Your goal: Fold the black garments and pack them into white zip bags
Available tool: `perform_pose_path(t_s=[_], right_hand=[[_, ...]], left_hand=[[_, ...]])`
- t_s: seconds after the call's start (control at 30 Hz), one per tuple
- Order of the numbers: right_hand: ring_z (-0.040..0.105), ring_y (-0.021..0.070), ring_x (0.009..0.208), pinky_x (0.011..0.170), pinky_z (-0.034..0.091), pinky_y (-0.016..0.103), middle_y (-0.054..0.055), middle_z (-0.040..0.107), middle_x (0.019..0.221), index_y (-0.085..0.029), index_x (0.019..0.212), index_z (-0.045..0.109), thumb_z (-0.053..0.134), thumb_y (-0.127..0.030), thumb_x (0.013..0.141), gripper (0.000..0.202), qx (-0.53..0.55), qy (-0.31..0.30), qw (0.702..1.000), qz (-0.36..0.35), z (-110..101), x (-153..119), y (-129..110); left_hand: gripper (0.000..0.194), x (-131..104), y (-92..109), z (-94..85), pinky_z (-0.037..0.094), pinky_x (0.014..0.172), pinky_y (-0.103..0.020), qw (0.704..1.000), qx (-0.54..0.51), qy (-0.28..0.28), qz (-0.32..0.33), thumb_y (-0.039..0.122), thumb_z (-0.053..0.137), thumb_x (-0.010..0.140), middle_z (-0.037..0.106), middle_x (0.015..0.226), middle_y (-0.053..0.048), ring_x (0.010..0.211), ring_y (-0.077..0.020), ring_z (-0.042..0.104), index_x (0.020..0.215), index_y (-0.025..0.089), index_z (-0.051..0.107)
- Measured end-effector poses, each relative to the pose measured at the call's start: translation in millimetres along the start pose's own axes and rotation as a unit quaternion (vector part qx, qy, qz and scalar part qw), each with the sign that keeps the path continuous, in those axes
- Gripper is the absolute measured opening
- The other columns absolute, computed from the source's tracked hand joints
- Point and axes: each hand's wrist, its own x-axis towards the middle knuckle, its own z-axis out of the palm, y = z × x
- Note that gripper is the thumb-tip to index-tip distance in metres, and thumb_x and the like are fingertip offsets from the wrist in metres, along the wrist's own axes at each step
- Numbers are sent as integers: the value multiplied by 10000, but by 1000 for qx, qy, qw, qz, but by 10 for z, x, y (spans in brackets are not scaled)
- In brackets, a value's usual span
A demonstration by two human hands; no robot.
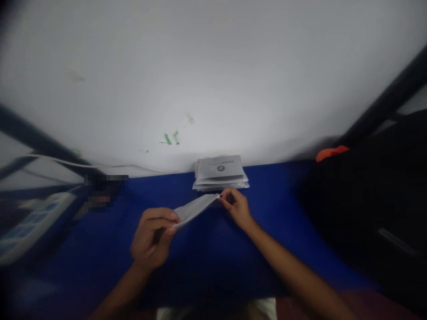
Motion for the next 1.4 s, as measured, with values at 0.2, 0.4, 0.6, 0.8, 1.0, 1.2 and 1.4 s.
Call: perform_pose_path(t_s=[0.2,0.4,0.6,0.8,1.0,1.2,1.4], right_hand=[[620,189,838,692,510,300,43,637,909,-219,825,610,692,-336,827,143,-62,-9,994,-87,-56,29,-52],[687,192,854,705,552,319,63,706,1027,-251,967,528,607,-288,900,110,-49,-35,992,-109,-153,-25,-130],[656,148,666,595,551,280,37,670,952,-256,1145,511,607,-356,904,278,-98,-58,987,-118,-240,40,-389],[598,269,879,734,499,386,97,663,914,-179,1062,629,648,-504,840,394,-409,-215,853,-243,-187,61,-714],[571,193,789,679,454,302,87,651,898,-150,1037,618,464,-349,978,258,-396,-275,814,-322,-102,30,-744],[544,212,775,651,437,321,109,652,885,-133,1045,617,456,-253,951,222,-418,-136,790,-428,-244,169,-817],[548,233,870,779,459,362,110,663,1127,-179,1321,540,499,-95,896,435,-542,18,740,-398,-429,623,-832]], left_hand=[[86,1,-2,16,528,705,-325,999,-42,17,-13,94,589,852,625,884,-50,826,-179,622,883,169,616],[66,81,-68,-23,508,664,-321,991,-69,107,-38,123,560,881,617,840,-51,773,-175,613,836,158,594],[83,165,-196,-11,484,653,-302,971,-89,205,-88,212,580,899,605,796,-28,737,-159,592,829,170,568],[61,63,-163,41,493,654,-324,984,-115,129,-45,154,555,894,616,789,-39,746,-173,603,842,163,587],[50,29,-130,-14,522,665,-351,990,-115,77,1,131,574,875,639,805,-44,765,-188,629,875,172,604],[44,148,-322,-107,501,680,-331,973,-15,230,-21,186,591,862,623,795,-35,774,-178,604,856,171,632],[113,82,-599,-24,468,652,-268,968,-39,186,-164,243,579,895,584,799,-16,691,-126,567,823,163,616]])
